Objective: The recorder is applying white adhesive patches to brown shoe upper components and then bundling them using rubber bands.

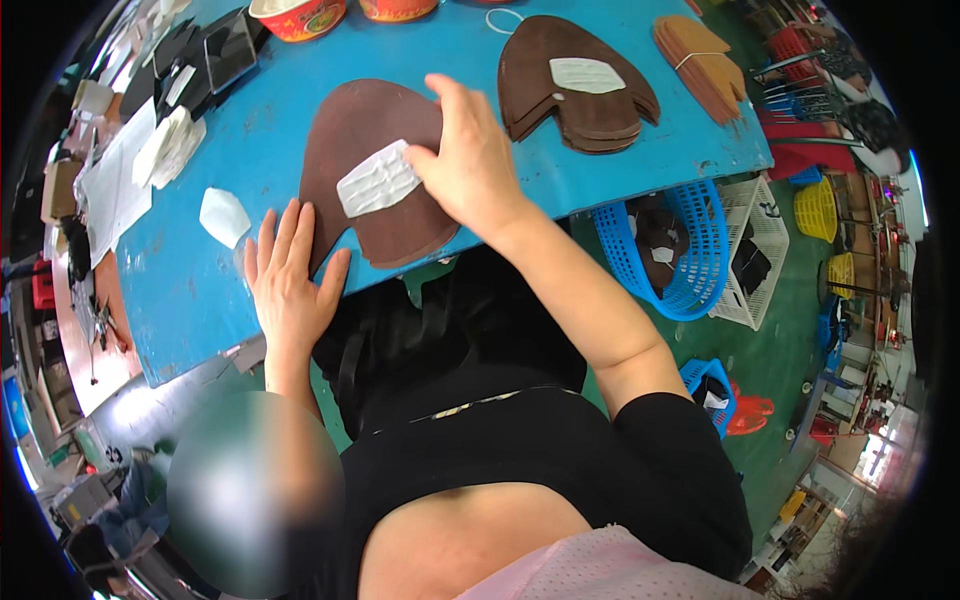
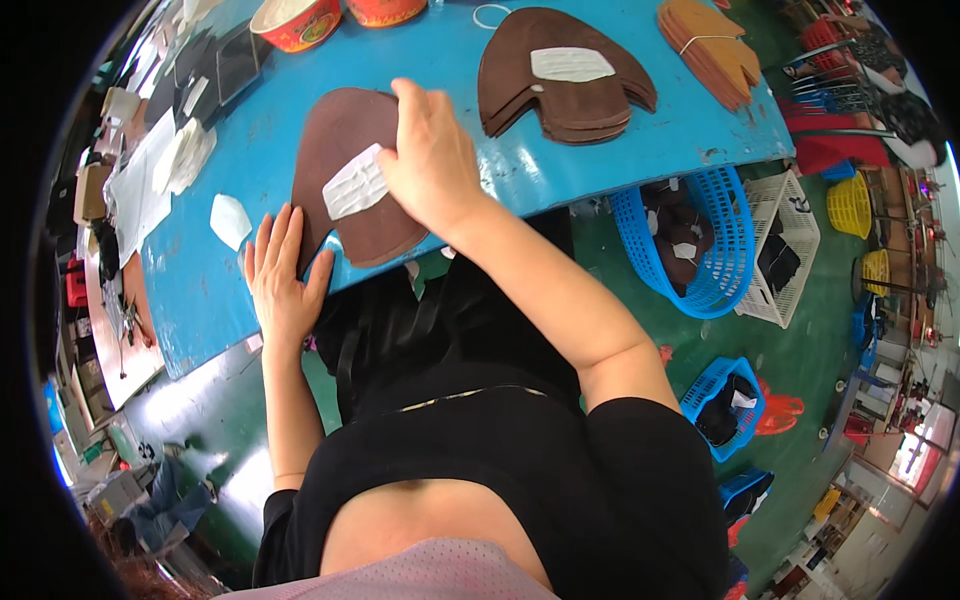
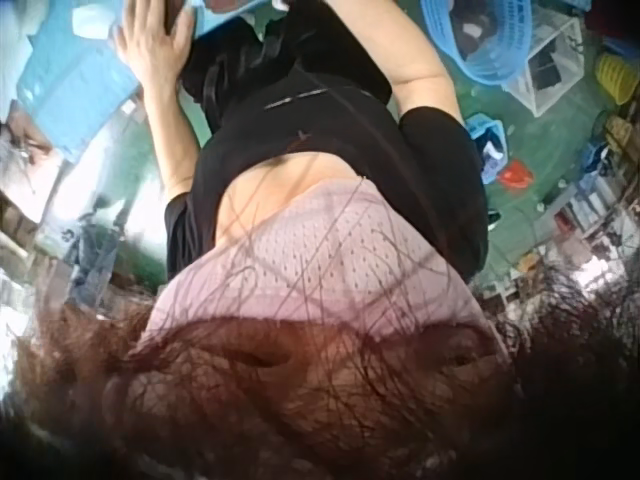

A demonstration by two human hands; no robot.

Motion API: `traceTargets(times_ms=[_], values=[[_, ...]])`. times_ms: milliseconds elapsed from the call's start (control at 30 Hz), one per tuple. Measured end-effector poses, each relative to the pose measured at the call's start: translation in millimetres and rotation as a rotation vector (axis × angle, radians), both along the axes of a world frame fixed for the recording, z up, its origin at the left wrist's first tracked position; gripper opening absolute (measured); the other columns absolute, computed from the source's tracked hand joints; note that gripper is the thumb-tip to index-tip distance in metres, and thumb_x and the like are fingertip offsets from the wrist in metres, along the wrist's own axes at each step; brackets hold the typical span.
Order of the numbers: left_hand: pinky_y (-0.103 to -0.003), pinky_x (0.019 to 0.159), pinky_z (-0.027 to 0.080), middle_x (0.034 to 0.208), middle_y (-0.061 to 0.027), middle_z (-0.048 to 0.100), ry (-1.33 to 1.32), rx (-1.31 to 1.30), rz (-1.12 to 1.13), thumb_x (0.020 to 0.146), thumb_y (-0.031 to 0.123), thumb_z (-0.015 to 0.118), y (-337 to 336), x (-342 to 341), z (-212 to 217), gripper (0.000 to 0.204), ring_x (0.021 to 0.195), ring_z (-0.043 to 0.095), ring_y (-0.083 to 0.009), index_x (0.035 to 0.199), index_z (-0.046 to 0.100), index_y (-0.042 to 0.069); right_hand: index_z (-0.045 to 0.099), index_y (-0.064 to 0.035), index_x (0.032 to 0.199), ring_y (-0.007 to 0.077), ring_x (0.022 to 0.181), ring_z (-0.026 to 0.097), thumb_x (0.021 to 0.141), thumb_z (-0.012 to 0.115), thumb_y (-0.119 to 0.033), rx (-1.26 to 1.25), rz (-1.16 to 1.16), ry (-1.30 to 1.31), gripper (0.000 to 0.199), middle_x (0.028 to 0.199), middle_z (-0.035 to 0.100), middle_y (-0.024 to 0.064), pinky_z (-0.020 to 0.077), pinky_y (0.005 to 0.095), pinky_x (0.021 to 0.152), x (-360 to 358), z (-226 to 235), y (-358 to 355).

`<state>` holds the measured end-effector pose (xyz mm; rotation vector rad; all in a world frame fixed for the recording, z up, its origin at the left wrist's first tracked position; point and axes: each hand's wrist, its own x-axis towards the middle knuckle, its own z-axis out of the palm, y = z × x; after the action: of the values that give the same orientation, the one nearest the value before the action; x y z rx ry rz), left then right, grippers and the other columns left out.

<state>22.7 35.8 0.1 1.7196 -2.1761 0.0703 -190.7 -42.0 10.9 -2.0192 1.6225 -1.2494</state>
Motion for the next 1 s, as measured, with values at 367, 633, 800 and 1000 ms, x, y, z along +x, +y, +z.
traceTargets(times_ms=[367, 633, 800, 1000], values=[[-0.041, 0.09, 0.043, 0.115, -0.0206, 0.057, 0.122, -0.207, 0.113, 0.075, 0.022, 0.071, -20.0, 56.1, -0.7, 0.046, 0.106, 0.052, -0.0381, 0.111, 0.055, -0.002, 0.059, -0.0006, 0.117, 0.0113, 0.089, 0.059, 0.084, 0.067, -0.031, 0.571, -0.066, -0.175, 0.045, 0.101, 0.064, 0.0042, 0.0457, 0.0253, 0.074, -257.7, 36.9, -110.5], [-0.034, 0.083, 0.048, 0.097, -0.0081, 0.066, 0.136, -0.123, 0.118, 0.081, 0.014, 0.064, -22.9, 90.5, -5.4, 0.015, 0.096, 0.06, -0.0263, 0.092, 0.065, 0.005, 0.066, -0.005, 0.105, 0.0189, 0.094, 0.061, 0.082, 0.067, -0.009, -0.222, 0.055, 0.163, 0.024, 0.103, 0.065, 0.009, 0.0469, 0.0301, 0.083, -110.8, 35.1, -71.9], [-0.028, 0.079, 0.048, 0.096, -0.0097, 0.066, 0.459, -0.191, 0.058, 0.088, 0.008, 0.057, -14.1, 48.0, 32.3, 0.008, 0.086, 0.062, -0.0186, 0.091, 0.063, 0.003, 0.064, -0.0106, 0.11, 0.0095, 0.084, 0.058, 0.079, 0.068, -0.007, -0.07, 0.333, -0.004, 0.031, 0.101, 0.063, 0.0045, 0.0474, 0.0257, 0.076, -28.0, 30.4, -21.6], [-0.027, 0.073, 0.052, 0.1, -0.0087, 0.064, 1.526, 0.299, -0.269, 0.095, 0.013, 0.048, -14.0, -12.6, 55.6, 0.014, 0.088, 0.06, -0.0126, 0.098, 0.053, -0.001, 0.055, -0.0018, 0.114, 0.0123, 0.085, 0.061, 0.091, 0.057, -0.017, 0.696, 0.756, -1.089, 0.027, 0.1, 0.063, 0.0094, 0.049, 0.0242, 0.077, 16.5, 39.6, 5.7]])
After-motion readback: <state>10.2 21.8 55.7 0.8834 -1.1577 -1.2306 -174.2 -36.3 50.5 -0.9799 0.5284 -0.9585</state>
